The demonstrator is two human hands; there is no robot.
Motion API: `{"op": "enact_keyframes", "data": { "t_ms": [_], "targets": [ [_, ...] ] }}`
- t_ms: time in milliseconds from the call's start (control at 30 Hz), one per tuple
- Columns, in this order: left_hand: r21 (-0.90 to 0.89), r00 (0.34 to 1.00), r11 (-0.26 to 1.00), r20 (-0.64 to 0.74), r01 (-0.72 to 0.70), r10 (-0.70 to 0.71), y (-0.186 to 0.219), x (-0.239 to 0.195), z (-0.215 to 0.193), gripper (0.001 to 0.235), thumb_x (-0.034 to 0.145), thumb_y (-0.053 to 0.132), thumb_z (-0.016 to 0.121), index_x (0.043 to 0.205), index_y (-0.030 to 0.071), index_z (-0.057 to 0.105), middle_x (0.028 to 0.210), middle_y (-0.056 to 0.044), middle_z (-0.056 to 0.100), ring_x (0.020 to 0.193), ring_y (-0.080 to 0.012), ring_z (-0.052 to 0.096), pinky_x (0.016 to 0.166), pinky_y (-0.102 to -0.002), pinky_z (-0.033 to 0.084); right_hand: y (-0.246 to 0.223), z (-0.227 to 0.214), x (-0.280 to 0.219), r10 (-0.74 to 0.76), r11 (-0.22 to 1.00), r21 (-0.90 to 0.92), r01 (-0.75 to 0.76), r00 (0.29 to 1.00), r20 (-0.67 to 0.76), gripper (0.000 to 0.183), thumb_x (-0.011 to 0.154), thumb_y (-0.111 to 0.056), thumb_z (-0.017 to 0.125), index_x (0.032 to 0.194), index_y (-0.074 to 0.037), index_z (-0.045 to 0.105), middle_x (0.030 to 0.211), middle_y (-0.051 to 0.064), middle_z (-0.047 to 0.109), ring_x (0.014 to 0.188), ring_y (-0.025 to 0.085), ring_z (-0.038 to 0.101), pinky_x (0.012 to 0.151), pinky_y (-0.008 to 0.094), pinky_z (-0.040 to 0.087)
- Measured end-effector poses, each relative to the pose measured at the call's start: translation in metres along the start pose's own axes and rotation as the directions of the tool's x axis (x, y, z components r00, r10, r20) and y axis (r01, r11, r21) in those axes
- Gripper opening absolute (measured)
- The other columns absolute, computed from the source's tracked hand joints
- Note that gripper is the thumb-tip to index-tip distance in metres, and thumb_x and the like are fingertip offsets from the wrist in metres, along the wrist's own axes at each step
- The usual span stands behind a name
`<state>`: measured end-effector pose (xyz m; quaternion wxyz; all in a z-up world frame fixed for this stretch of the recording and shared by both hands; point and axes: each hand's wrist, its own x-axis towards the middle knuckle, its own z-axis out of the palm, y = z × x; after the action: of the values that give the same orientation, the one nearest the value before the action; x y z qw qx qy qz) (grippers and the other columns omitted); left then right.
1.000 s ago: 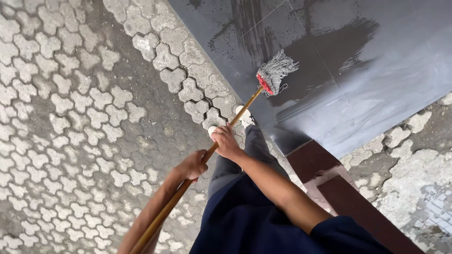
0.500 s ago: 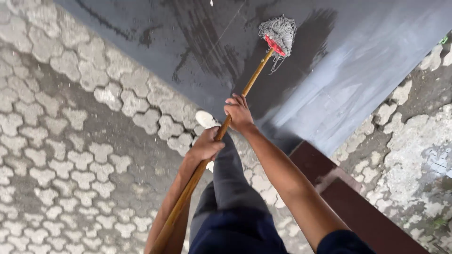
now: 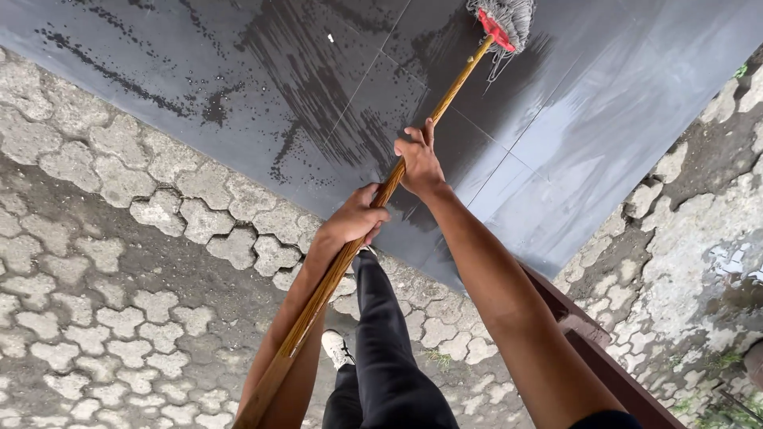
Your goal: Mopping a dark tiled floor on an outdoor patio using a spray bottle and a mop.
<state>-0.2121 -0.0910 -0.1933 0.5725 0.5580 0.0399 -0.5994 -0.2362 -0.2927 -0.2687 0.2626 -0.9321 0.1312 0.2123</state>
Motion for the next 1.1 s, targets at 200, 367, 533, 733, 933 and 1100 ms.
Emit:
{"op": "enact_keyframes", "data": {
  "t_ms": [200,367,533,733,933,1100],
  "targets": [
    [0.034,1.000,0.999,0.027,-0.001,0.000,-0.007,-0.009,-0.009,0.050,0.081,-0.002,0.058,0.130,-0.011,0.048,0.051,-0.015,0.051,0.031,-0.0248,0.056,0.026,-0.035,0.048,0.001,0.020,0.003,-0.036,0.999,-0.010,0.036,0.999,-0.016,0.052,0.061,0.019,0.067,0.101,-0.014,0.058,0.141,0.015,0.051,0.146,0.061,0.010,0.124,0.057,0.025],
    [0.103,0.997,0.991,-0.006,0.083,-0.083,-0.017,-0.101,-0.025,0.054,0.085,0.004,0.061,0.135,-0.007,0.046,0.054,-0.017,0.055,0.033,-0.0244,0.056,0.027,-0.036,0.046,-0.104,0.001,-0.060,0.011,1.000,-0.022,-0.008,0.989,0.148,0.045,0.071,0.019,0.064,0.103,-0.012,0.057,0.146,0.016,0.047,0.147,0.061,0.005,0.110,0.044,0.053],
    [0.104,0.990,0.984,-0.047,0.141,-0.137,-0.065,-0.220,-0.040,0.059,0.088,0.005,0.056,0.143,-0.007,0.038,0.057,-0.014,0.055,0.032,-0.0221,0.055,0.030,-0.035,0.047,-0.188,0.042,-0.139,-0.032,0.999,-0.008,0.035,0.967,0.253,0.043,0.071,0.016,0.064,0.100,-0.013,0.055,0.147,0.016,0.046,0.147,0.061,0.006,0.099,0.041,0.060],
    [-0.034,0.967,0.976,-0.133,0.214,-0.216,-0.151,-0.350,-0.050,0.056,0.085,0.001,0.057,0.139,-0.008,0.042,0.056,-0.013,0.049,0.030,-0.0232,0.051,0.027,-0.035,0.045,-0.254,0.144,-0.239,-0.233,0.971,0.077,0.225,0.965,0.119,0.030,0.072,-0.002,0.077,0.094,-0.008,0.058,0.128,0.020,0.051,0.137,0.072,0.019,0.093,0.055,0.061],
    [-0.086,0.927,0.951,-0.213,0.297,-0.309,-0.192,-0.440,-0.053,0.048,0.096,0.018,0.060,0.133,-0.010,0.048,0.064,-0.019,0.055,0.034,-0.0227,0.055,0.029,-0.034,0.047,-0.291,0.227,-0.302,-0.334,0.934,0.186,0.306,0.932,0.142,0.023,0.077,-0.013,0.073,0.087,-0.011,0.053,0.113,0.016,0.051,0.133,0.075,0.021,0.071,0.055,0.064],
    [0.170,0.883,0.870,-0.175,0.462,-0.435,-0.202,-0.420,-0.066,0.042,0.096,0.023,0.057,0.124,-0.008,0.053,0.069,-0.016,0.061,0.036,-0.0227,0.061,0.033,-0.036,0.054,-0.294,0.223,-0.291,-0.407,0.896,0.191,0.401,0.913,-0.007,0.015,0.093,-0.016,0.064,0.081,-0.010,0.057,0.105,0.013,0.060,0.125,0.060,0.048,0.116,0.061,0.033]
  ]
}}
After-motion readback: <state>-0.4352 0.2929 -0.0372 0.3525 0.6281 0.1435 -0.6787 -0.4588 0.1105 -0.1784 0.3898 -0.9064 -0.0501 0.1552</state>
